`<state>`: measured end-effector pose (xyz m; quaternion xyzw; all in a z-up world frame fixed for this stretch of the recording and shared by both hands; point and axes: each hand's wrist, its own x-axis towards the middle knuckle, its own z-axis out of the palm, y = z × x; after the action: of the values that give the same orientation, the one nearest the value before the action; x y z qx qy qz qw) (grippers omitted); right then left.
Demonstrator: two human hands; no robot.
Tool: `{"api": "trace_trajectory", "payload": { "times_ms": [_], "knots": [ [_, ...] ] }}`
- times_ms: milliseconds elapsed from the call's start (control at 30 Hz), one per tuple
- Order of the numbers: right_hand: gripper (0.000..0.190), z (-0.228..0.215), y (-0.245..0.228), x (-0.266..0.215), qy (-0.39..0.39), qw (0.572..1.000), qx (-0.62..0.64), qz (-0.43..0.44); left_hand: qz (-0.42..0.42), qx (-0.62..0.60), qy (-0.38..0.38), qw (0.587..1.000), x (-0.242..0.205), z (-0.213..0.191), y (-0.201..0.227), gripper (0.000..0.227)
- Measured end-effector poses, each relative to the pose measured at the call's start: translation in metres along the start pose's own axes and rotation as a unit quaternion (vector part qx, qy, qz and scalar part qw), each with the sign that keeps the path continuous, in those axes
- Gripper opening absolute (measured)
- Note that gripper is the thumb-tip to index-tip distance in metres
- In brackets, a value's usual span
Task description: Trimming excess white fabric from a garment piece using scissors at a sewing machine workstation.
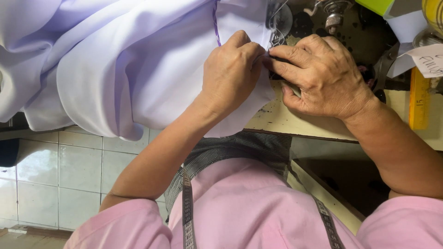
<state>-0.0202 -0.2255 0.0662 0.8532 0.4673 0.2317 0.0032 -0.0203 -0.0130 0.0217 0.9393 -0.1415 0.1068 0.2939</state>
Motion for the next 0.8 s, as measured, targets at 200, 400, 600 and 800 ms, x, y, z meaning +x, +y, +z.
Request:
{"api": "trace_trajectory", "payload": {
  "times_ms": [200, 400, 600, 800],
  "knots": [
    [0.044, 0.001, 0.000, -0.003, -0.004, 1.000, -0.022, -0.001, 0.021, 0.008, 0.047, 0.999, -0.009, 0.004, -0.002, 0.010],
    [0.044, -0.001, 0.000, 0.000, -0.002, 1.000, -0.029, -0.001, 0.094, 0.016, 0.106, 0.990, -0.009, 0.005, -0.003, 0.008],
    [0.045, -0.002, -0.002, 0.004, -0.023, 0.999, -0.037, -0.004, 0.147, 0.065, 0.087, 0.983, -0.011, -0.003, -0.002, 0.007],
    [0.045, -0.001, -0.002, 0.006, -0.033, 0.999, -0.043, -0.003, 0.186, 0.118, 0.051, 0.974, -0.018, -0.007, -0.005, 0.021]
  ]
}}
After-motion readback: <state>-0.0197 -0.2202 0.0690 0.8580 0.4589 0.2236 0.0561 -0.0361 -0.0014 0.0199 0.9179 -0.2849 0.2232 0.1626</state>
